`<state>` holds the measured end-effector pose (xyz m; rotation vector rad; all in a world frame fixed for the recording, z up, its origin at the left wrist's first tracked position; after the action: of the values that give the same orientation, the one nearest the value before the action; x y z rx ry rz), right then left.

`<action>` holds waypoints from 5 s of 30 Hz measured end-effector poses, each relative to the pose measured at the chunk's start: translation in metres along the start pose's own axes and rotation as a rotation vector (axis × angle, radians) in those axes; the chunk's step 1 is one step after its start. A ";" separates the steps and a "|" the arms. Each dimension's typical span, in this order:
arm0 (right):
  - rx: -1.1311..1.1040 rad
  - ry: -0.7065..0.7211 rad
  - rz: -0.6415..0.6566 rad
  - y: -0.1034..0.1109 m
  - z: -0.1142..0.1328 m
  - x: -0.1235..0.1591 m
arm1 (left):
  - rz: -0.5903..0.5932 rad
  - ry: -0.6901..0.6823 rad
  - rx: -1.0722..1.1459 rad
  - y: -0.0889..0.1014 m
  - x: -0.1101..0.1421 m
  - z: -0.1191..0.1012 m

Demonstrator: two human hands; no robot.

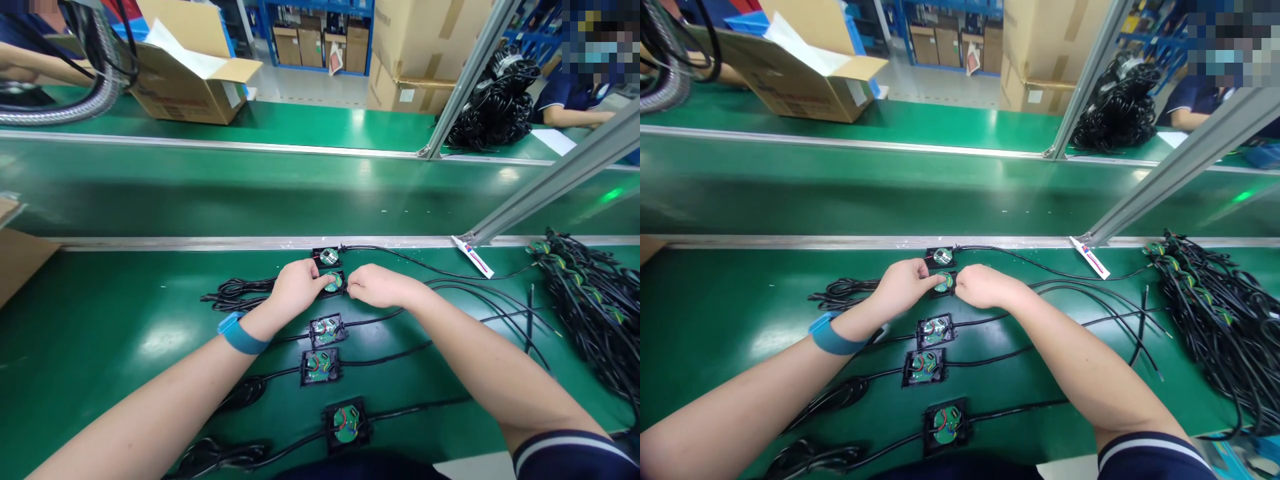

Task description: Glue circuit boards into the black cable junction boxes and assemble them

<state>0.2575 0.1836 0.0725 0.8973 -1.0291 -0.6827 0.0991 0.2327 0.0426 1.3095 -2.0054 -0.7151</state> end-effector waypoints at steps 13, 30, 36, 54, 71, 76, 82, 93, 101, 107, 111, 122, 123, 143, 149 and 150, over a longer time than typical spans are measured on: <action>-0.162 -0.097 0.076 -0.017 -0.004 -0.018 | -0.035 0.017 -0.164 -0.018 0.003 -0.001; 0.023 -0.178 -0.004 -0.008 0.000 -0.018 | -0.039 0.023 -0.039 -0.027 0.008 0.006; 0.370 0.042 -0.178 -0.010 0.008 -0.002 | -0.025 0.021 -0.064 -0.028 0.009 0.005; 0.571 0.188 -0.126 -0.019 -0.006 -0.011 | -0.024 0.049 -0.055 -0.029 0.007 0.005; -0.106 -0.168 -0.174 -0.017 -0.021 -0.036 | -0.037 0.056 -0.052 -0.031 0.008 0.008; -0.247 -0.206 -0.242 -0.028 -0.028 -0.033 | -0.040 0.048 -0.054 -0.031 0.008 0.008; -0.094 -0.351 -0.007 -0.011 -0.019 -0.045 | -0.015 0.049 -0.055 -0.029 0.007 0.006; 0.174 -0.366 0.087 -0.002 -0.011 -0.054 | 0.002 0.041 -0.050 -0.029 0.006 0.007; 0.291 -0.300 0.092 -0.010 0.011 -0.053 | -0.011 -0.006 -0.041 -0.030 0.004 0.010; 0.224 -0.308 0.100 -0.012 0.003 -0.044 | 0.059 -0.025 -0.027 -0.028 0.008 0.008; 0.191 -0.336 0.060 -0.017 0.005 -0.044 | 0.100 -0.081 -0.057 -0.015 0.022 0.017; 0.139 -0.310 0.031 -0.027 0.005 -0.052 | 0.161 -0.034 -0.015 0.005 0.028 0.022; 0.134 -0.313 0.033 -0.027 0.004 -0.052 | 0.125 -0.057 -0.038 0.005 0.028 0.022; 0.097 -0.320 0.119 -0.022 0.003 -0.066 | 0.151 -0.178 -0.117 -0.008 0.032 0.012; 0.035 -0.374 0.055 -0.031 -0.004 -0.069 | 0.182 -0.087 0.026 -0.007 0.033 0.011; 0.029 -0.375 0.051 -0.032 -0.004 -0.069 | 0.167 -0.087 0.029 -0.008 0.034 0.010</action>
<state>0.2334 0.2264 0.0143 0.7801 -1.3926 -0.8130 0.0853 0.1995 0.0374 1.1275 -2.1720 -0.6767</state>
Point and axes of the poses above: each hand's wrist, its own x-axis away from the middle knuckle, its own y-axis out of the back of the hand, z = x × y, the point moved 4 cm from there along -x, towards the middle knuckle, and after that the axes turned 13 degrees about x, right-handed, at the moved point
